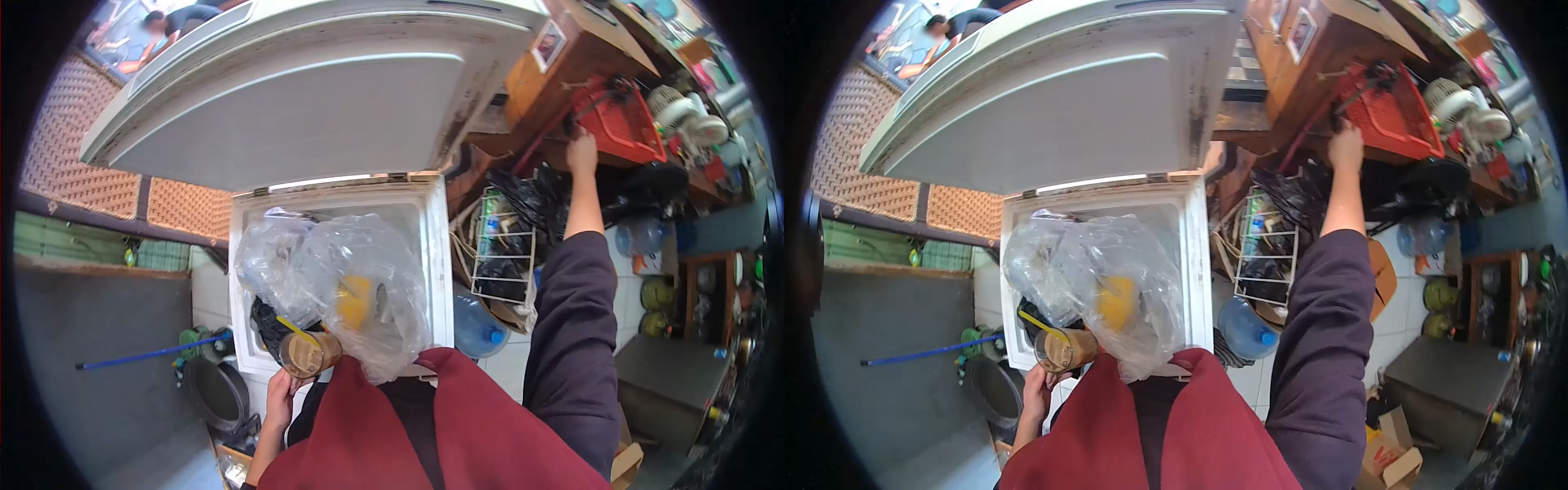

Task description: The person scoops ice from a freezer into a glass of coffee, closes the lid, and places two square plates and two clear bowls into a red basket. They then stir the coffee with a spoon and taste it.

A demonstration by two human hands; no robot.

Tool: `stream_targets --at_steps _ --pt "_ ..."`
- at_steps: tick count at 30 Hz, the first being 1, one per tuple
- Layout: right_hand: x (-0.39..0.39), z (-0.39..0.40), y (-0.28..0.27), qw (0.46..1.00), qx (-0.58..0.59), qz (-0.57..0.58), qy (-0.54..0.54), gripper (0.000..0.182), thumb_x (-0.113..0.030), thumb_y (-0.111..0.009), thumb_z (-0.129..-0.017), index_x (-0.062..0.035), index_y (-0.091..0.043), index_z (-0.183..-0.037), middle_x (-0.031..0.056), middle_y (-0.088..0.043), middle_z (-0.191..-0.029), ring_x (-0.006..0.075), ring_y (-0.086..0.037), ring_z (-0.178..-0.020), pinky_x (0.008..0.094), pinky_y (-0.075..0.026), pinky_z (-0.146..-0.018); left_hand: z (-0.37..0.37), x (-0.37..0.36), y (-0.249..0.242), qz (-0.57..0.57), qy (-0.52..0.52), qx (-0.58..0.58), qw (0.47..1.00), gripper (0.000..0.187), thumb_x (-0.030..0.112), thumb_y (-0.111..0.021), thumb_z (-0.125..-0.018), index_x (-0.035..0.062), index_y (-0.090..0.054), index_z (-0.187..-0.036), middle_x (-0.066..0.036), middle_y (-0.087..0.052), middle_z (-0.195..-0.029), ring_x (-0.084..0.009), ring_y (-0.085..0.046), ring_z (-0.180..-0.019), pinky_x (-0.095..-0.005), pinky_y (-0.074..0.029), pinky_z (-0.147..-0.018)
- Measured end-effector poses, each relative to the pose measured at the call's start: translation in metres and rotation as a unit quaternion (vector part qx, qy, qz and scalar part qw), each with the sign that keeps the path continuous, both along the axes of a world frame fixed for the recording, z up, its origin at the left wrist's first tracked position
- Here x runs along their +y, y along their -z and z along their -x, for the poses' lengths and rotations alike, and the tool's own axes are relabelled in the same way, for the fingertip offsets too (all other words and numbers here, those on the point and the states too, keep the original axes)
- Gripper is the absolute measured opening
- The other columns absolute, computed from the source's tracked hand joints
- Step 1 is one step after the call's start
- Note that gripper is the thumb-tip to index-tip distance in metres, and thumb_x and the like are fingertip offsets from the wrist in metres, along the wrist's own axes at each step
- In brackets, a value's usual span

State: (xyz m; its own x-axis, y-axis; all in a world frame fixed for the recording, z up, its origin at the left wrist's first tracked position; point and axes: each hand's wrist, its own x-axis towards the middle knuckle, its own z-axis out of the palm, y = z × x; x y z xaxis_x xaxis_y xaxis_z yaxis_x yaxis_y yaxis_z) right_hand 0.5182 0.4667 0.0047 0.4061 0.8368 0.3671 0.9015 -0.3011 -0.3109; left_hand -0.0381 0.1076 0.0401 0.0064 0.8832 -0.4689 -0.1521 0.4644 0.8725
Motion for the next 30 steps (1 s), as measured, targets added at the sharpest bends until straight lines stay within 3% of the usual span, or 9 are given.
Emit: stream_targets --at_steps 8,14,19,20,21,22,27,28,30 --pt "0.101 -0.122 0.115 0.99 -0.064 0.067 -0.11 0.034 -0.031 -0.039 -0.078 -0.0023 -0.057 -0.086 0.0201 -0.055 -0.089 0.0339 -0.052 -0.085 0.0406 -0.041 -0.069 -0.01 -0.006 0.004 0.012 -0.059 0.025 0.998 0.031 0.032 -0.037 -0.083 0.006 -0.038 -0.066 0.001 -0.03 -0.058 -0.0101 -0.029 -0.055 -0.0273 -0.036 -0.065" --pt "0.076 -0.041 0.018 0.971 -0.077 0.143 0.178 0.046 -0.041 -0.05 -0.071 0.0005 -0.057 -0.089 0.0191 -0.056 -0.09 0.0313 -0.053 -0.09 0.0387 -0.042 -0.075 -0.027 -0.002 0.005 0.019 -0.095 0.01 0.995 0.031 0.033 -0.036 -0.083 0.0072 -0.037 -0.064 0.003 -0.028 -0.06 -0.009 -0.027 -0.057 -0.0218 -0.024 -0.055" --pt "0.011 -0.027 -0.014 0.967 -0.145 0.147 0.149 0.048 -0.043 -0.049 -0.07 0.003 -0.056 -0.082 0.0198 -0.056 -0.09 0.0335 -0.056 -0.078 0.0399 -0.044 -0.07 -0.027 -0.004 0.005 0.014 -0.097 0.002 0.995 0.032 0.033 -0.036 -0.082 0.0075 -0.036 -0.063 0.003 -0.029 -0.06 -0.0088 -0.026 -0.057 -0.0218 -0.023 -0.054" --pt "-0.015 -0.028 -0.021 0.983 -0.074 0.141 0.092 0.038 -0.036 -0.049 -0.072 0.0016 -0.056 -0.076 0.0138 -0.058 -0.082 0.0297 -0.057 -0.062 0.0371 -0.047 -0.056 -0.028 -0.003 0.005 0.007 -0.097 -0.002 0.995 0.033 0.034 -0.036 -0.082 0.0076 -0.036 -0.063 0.003 -0.029 -0.06 -0.0088 -0.026 -0.058 -0.0218 -0.022 -0.054" --pt "-0.054 0.012 -0.03 0.925 0.371 -0.05 0.059 0.026 -0.027 -0.049 -0.074 -0.0026 -0.055 -0.075 0.0049 -0.054 -0.069 0.0194 -0.052 -0.051 0.0279 -0.044 -0.041 -0.028 -0.003 0.007 0.007 -0.097 -0.007 0.995 0.033 0.034 -0.036 -0.082 0.0076 -0.036 -0.063 0.003 -0.029 -0.06 -0.0088 -0.026 -0.058 -0.0218 -0.022 -0.054" --pt "-0.084 0.04 -0.044 0.833 0.54 -0.011 0.119 0.016 -0.021 -0.05 -0.074 -0.007 -0.055 -0.081 -0.0001 -0.046 -0.061 0.0101 -0.045 -0.048 0.0188 -0.039 -0.038 -0.026 -0.004 0.01 0.005 -0.095 -0.013 0.995 0.033 0.034 -0.037 -0.082 0.0074 -0.036 -0.063 0.003 -0.029 -0.06 -0.0088 -0.026 -0.057 -0.0217 -0.022 -0.054" --pt "-0.185 0.205 -0.066 0.594 0.728 0.334 -0.08 0.02 -0.015 -0.047 -0.076 -0.0073 -0.049 -0.094 -0.0048 -0.033 -0.055 0.002 -0.029 -0.042 0.0148 -0.022 -0.033 -0.016 -0.005 0.021 0.013 -0.066 -0.019 0.998 0.033 0.035 -0.037 -0.082 0.0072 -0.037 -0.064 0.003 -0.029 -0.06 -0.0087 -0.026 -0.057 -0.0223 -0.023 -0.053" --pt "-0.194 0.241 -0.068 0.615 0.667 0.406 -0.112 0.02 -0.011 -0.046 -0.076 -0.0042 -0.05 -0.094 -0.0038 -0.038 -0.057 0.0025 -0.032 -0.043 0.0161 -0.026 -0.035 -0.013 -0.005 0.025 0.012 -0.057 -0.016 0.998 0.033 0.035 -0.037 -0.082 0.0074 -0.037 -0.064 0.003 -0.03 -0.06 -0.0087 -0.027 -0.057 -0.0222 -0.024 -0.055" --pt "-0.22 0.298 -0.037 0.79 0.31 0.336 -0.409 0.02 -0.012 -0.046 -0.075 -0.0004 -0.055 -0.09 0.0112 -0.054 -0.062 0.0177 -0.05 -0.05 0.0311 -0.041 -0.048 -0.007 -0.004 0.03 0.007 -0.033 -0.015 0.999 0.033 0.035 -0.038 -0.081 0.0075 -0.037 -0.064 0.003 -0.03 -0.061 -0.0087 -0.029 -0.057 -0.0221 -0.026 -0.056"
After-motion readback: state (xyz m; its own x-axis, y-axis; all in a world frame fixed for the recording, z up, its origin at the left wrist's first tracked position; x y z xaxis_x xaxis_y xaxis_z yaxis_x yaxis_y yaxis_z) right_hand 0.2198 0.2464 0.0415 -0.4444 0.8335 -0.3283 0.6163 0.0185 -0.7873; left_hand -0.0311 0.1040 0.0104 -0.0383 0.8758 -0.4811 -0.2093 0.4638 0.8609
